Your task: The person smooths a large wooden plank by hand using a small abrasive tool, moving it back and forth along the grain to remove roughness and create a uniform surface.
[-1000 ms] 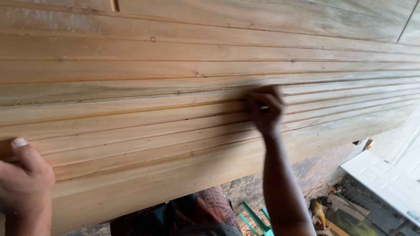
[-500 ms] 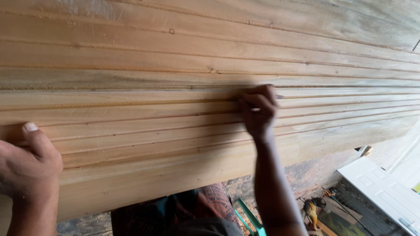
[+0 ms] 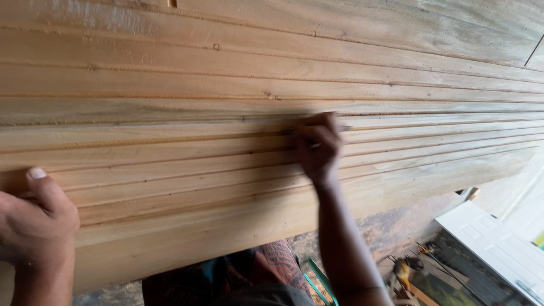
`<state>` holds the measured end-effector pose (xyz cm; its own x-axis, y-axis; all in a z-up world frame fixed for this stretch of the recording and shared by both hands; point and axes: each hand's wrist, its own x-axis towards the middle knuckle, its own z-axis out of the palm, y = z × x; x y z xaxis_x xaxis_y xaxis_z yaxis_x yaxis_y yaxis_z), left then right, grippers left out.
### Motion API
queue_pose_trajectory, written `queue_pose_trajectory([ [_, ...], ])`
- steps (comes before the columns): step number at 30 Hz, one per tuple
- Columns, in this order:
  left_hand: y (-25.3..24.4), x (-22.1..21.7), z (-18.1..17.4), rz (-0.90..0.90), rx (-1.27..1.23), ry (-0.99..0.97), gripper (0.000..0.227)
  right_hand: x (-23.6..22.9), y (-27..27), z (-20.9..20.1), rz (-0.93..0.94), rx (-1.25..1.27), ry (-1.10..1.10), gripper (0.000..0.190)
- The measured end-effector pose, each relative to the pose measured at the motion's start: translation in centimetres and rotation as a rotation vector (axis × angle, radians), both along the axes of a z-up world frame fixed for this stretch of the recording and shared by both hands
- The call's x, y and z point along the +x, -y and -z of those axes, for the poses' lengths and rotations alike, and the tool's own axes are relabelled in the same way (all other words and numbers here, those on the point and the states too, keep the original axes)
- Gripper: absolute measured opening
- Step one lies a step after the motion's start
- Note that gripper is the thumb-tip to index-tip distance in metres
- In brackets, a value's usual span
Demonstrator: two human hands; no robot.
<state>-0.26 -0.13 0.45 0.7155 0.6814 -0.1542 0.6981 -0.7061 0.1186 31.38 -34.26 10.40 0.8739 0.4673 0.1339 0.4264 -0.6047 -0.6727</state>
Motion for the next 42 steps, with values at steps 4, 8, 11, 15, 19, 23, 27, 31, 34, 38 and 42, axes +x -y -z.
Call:
queue_pose_trajectory([
  [4,0.0,0.4,-0.1,0.028,0.008,0.047,0.036,-5.3,-7.6,2.1,-0.122,0.007,0.064,0.012],
  [8,0.2,0.1,0.6,-0.049,-0.269,0.106,0.043,-4.5,-7.4,0.9,-0.330,0.004,0.042,0.019],
  [11,0.2,-0.3,1.5,-0.035,-0.320,0.161,0.038,-0.5,-1.7,-0.6,-0.175,-0.038,0.000,0.015],
  [15,-0.3,-0.9,0.6,0.006,-0.044,0.052,0.039,2.5,3.3,-1.2,0.039,-0.015,-0.061,0.018],
  [19,0.0,2.6,-2.2,0.029,-0.017,0.095,0.052,-0.8,-0.5,0.1,-0.091,-0.047,0.034,0.019],
  [23,-0.6,6.2,-5.0,0.057,-0.053,0.324,0.063,-4.5,-6.3,1.1,-0.252,-0.050,0.053,0.019],
  [27,-1.6,7.1,-5.6,-0.032,-0.037,0.243,0.070,-1.3,-3.6,-0.7,-0.186,-0.086,-0.027,0.027],
  [31,-1.1,6.7,-5.5,-0.004,-0.050,0.244,0.072,0.7,-0.5,-1.9,-0.119,-0.155,0.052,0.019],
  [34,-1.5,6.5,-5.6,-0.006,-0.054,0.251,0.071,-3.1,-6.5,0.3,-0.115,-0.013,-0.024,0.018],
  [38,-1.8,7.1,-6.2,0.010,-0.061,0.268,0.075,-11.1,-19.0,2.9,-0.333,-0.005,0.195,0.030],
  [42,-1.5,7.2,-7.8,0.011,-0.111,0.291,0.074,-10.2,-22.5,1.2,-0.436,-0.022,0.033,0.025],
])
